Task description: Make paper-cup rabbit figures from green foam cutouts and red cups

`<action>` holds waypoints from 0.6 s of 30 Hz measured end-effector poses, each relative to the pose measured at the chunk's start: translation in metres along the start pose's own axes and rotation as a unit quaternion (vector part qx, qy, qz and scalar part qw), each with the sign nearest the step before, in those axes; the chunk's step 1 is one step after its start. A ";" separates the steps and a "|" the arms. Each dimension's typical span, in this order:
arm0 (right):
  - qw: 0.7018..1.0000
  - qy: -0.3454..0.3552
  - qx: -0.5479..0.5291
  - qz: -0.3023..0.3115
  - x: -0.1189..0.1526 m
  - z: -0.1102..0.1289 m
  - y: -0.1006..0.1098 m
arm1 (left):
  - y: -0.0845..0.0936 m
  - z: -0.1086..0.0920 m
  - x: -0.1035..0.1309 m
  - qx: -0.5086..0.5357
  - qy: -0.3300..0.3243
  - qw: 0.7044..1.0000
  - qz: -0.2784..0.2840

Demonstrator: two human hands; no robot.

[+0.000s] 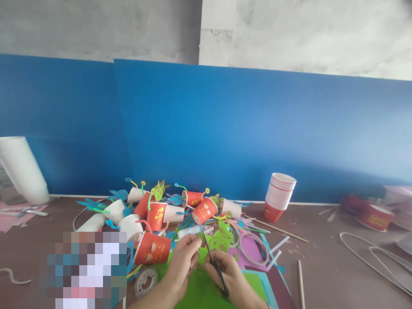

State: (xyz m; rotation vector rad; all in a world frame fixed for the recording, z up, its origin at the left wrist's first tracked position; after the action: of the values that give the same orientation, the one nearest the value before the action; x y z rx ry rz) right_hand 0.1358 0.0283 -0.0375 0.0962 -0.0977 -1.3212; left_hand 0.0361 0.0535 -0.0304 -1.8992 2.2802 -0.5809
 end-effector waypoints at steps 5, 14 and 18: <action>1.000 -0.012 0.002 -0.003 0.000 0.000 0.000 | -0.001 -0.001 0.001 0.009 -0.005 1.000 -0.007; 1.000 -0.001 -0.022 0.005 0.001 0.001 -0.001 | -0.004 -0.003 -0.001 -0.014 -0.005 1.000 0.007; 1.000 -0.004 -0.012 0.003 0.001 -0.002 0.000 | -0.003 -0.003 -0.005 -0.020 -0.003 1.000 0.008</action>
State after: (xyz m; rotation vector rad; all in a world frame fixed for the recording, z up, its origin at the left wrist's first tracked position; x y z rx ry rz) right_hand 0.1364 0.0277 -0.0399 0.0696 -0.0888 -1.3173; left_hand 0.0386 0.0588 -0.0276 -1.8964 2.3181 -0.5294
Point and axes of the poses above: each hand's wrist, its own x-axis away from the middle knuckle, its own y-axis out of the back of the hand, z = x × y, the point moved 8 cm from there along -x, towards the middle knuckle
